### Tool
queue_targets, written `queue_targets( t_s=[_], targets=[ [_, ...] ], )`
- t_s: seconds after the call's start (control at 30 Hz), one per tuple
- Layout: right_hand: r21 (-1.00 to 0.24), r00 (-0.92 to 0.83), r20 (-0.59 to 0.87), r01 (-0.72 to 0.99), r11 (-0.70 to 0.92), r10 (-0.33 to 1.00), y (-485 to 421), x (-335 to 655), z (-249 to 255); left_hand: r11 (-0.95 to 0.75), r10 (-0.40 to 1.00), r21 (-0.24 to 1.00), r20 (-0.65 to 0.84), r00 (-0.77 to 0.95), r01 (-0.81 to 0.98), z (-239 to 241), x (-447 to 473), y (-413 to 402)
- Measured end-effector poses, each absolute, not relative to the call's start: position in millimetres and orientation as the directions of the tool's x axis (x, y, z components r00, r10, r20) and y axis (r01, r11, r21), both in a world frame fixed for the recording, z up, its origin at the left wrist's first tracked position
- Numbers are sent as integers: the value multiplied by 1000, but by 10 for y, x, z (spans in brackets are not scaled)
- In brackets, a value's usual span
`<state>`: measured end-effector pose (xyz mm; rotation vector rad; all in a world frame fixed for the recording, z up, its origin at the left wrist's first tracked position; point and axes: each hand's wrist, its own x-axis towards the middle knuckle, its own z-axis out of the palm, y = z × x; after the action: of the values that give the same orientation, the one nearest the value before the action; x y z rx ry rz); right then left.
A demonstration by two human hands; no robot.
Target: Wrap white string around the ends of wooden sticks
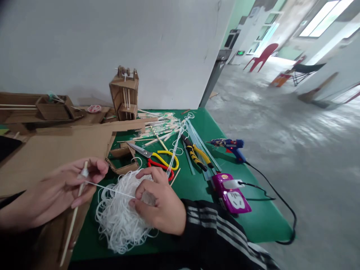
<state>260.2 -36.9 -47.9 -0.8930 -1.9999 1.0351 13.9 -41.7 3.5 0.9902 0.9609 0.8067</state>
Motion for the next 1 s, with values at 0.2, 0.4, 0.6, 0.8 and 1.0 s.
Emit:
queue_targets(
  t_s=[0.2,0.4,0.6,0.8,1.0],
  targets=[
    [-905,-542,232,183,383,808,-334,2664,-487,422,883,885,-352,311,-196,-46,98,-432],
    [-897,-548,193,237,372,814,-334,2654,-488,404,905,869,-333,266,-286,-54,123,-437],
    [-817,-396,320,345,462,861,-460,2592,-375,379,926,822,-334,178,-426,63,308,-493],
    [-720,-505,360,385,578,785,-822,2286,-189,356,931,772,-342,129,-526,229,534,-606],
    [-880,-491,135,341,332,861,-945,2051,-256,293,954,788,-278,111,-542,310,623,-682]
  ],
)
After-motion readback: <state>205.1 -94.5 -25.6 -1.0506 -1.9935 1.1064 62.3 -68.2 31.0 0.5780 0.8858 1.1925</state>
